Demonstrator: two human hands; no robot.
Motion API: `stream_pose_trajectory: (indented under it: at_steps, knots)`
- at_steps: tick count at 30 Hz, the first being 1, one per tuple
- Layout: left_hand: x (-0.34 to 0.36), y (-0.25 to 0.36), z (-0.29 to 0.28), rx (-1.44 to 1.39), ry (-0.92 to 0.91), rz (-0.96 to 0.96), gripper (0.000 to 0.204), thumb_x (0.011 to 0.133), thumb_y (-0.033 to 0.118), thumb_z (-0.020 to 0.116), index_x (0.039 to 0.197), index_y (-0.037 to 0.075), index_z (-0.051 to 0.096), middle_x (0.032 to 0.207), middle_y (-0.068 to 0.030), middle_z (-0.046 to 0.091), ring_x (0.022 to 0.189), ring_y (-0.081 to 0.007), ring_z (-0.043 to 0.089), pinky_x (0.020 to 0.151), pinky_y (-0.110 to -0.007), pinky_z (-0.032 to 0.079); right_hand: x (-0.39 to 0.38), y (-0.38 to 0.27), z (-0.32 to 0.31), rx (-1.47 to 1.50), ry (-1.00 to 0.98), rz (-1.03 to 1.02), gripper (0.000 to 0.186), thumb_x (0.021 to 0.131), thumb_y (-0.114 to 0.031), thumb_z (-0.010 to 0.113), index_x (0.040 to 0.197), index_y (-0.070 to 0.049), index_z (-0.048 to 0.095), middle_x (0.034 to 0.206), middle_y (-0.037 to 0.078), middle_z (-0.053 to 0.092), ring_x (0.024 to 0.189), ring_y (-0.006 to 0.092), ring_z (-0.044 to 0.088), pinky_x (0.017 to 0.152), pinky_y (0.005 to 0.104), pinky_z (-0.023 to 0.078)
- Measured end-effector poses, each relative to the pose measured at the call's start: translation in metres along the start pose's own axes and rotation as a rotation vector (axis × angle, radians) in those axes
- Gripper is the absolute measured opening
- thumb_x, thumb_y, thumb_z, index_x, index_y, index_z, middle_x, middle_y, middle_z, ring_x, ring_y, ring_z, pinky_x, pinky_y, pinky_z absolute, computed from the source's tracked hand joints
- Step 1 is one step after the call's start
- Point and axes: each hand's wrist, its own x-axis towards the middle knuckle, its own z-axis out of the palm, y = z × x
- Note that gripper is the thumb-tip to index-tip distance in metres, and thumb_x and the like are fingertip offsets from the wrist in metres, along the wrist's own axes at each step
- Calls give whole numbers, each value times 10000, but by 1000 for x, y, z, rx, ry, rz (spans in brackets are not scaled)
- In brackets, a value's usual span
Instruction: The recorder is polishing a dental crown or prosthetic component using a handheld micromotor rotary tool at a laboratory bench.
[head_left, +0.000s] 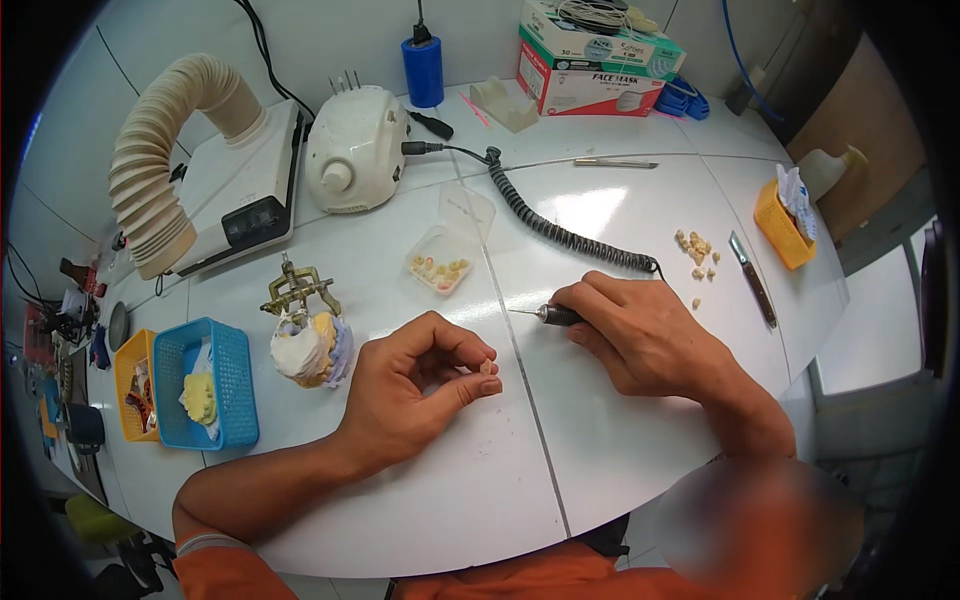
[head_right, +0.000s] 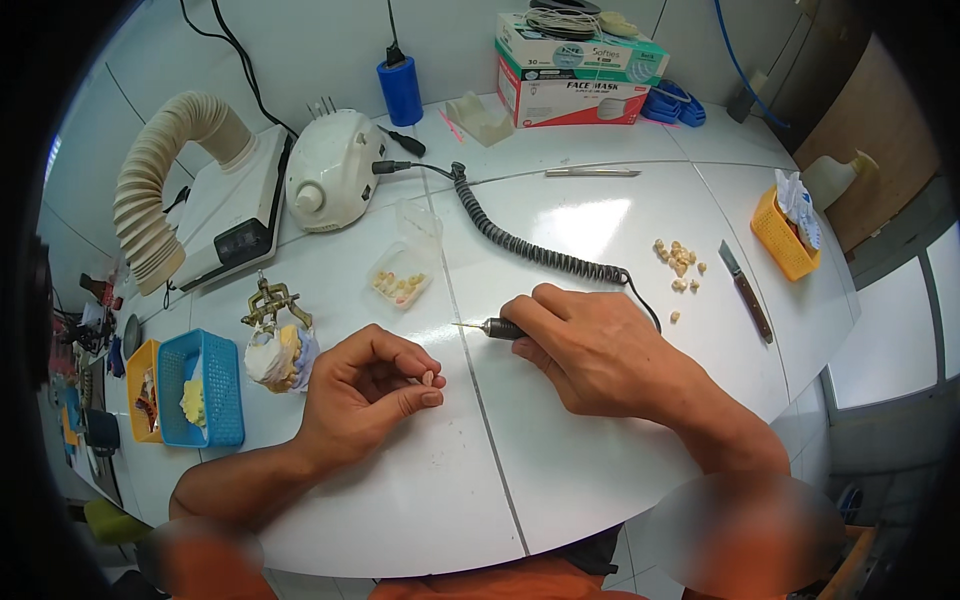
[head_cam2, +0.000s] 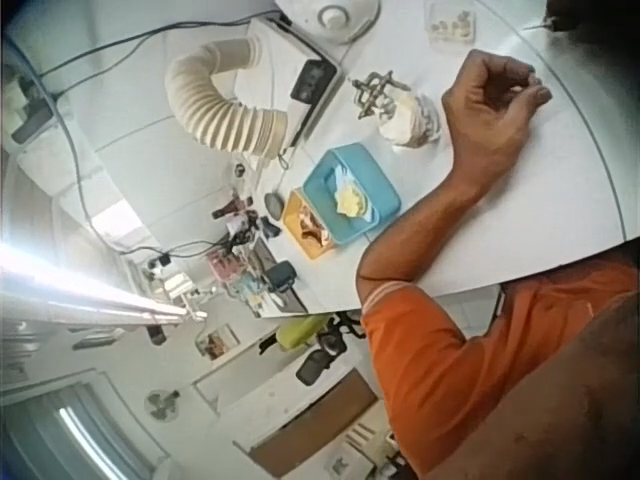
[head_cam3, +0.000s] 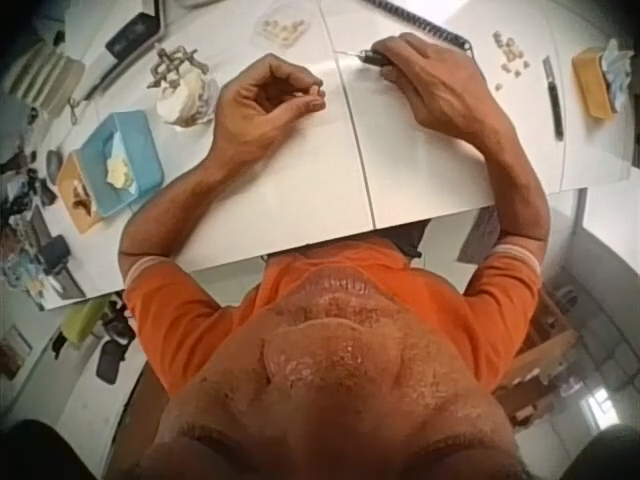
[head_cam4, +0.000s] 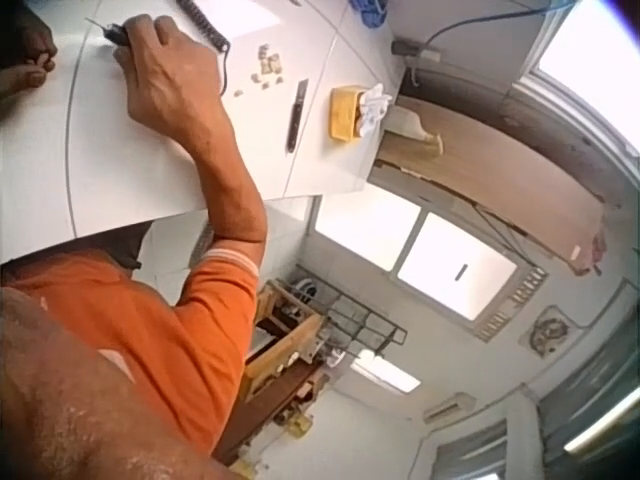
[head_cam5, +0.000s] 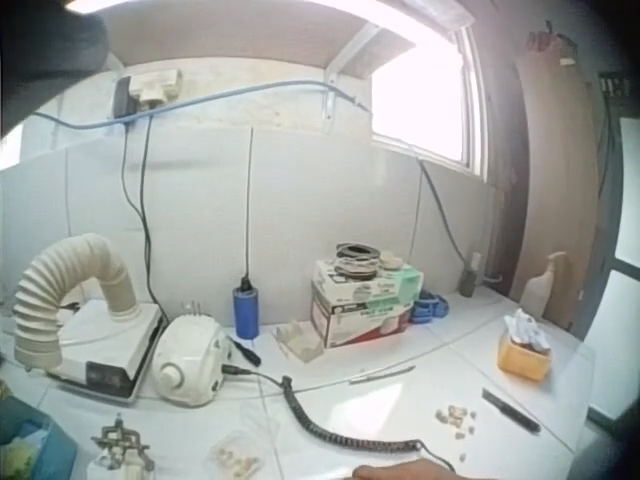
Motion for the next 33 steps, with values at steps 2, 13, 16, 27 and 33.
stream_pose_trajectory:
  at_steps: [2, 13, 16, 27, 33]
  knots:
    - [0, 3, 1, 34, 14, -62, 196, 938, -1, 817, 1086, -26, 692, 1056, -111, 759, 916, -124, 751, 833, -255, 626, 0, -1, 1, -27, -57, 21, 192, 1039, -201, 675, 1142, -47, 625, 908, 110, 642, 761, 299, 652, 676, 438, 513]
    - [3, 0, 2, 258, -49, 61, 184, 903, 38, 853, 1037, -18, 741, 1013, -100, 761, 875, -145, 761, 771, -271, 619, 1, 0, -2, 41, -59, -13, 192, 1071, -228, 622, 1112, -41, 611, 901, 127, 660, 799, 328, 667, 694, 454, 509]
    - [5, 0, 2, 281, -44, 105, 171, 900, 39, 853, 1023, -10, 745, 1024, -102, 755, 879, -150, 761, 769, -276, 621, 1, 1, -1, 57, -73, -17, 196, 1076, -233, 614, 1116, -41, 611, 924, 133, 663, 823, 328, 671, 712, 457, 511]
    - [4, 5, 4, 311, -42, 16, 222, 898, 78, 868, 1052, -5, 731, 955, -89, 763, 829, -135, 742, 738, -272, 592, 0, 3, -2, 35, -83, -31, 204, 1076, -235, 617, 1139, -41, 625, 932, 128, 675, 833, 314, 685, 719, 445, 532]
    - [4, 4, 3, 316, -45, 23, 214, 899, 72, 866, 1043, -5, 728, 957, -89, 761, 821, -129, 734, 736, -269, 589, 0, 4, -3, 31, -79, -47, 205, 1073, -237, 624, 1137, -42, 628, 939, 129, 678, 840, 313, 689, 727, 443, 539]
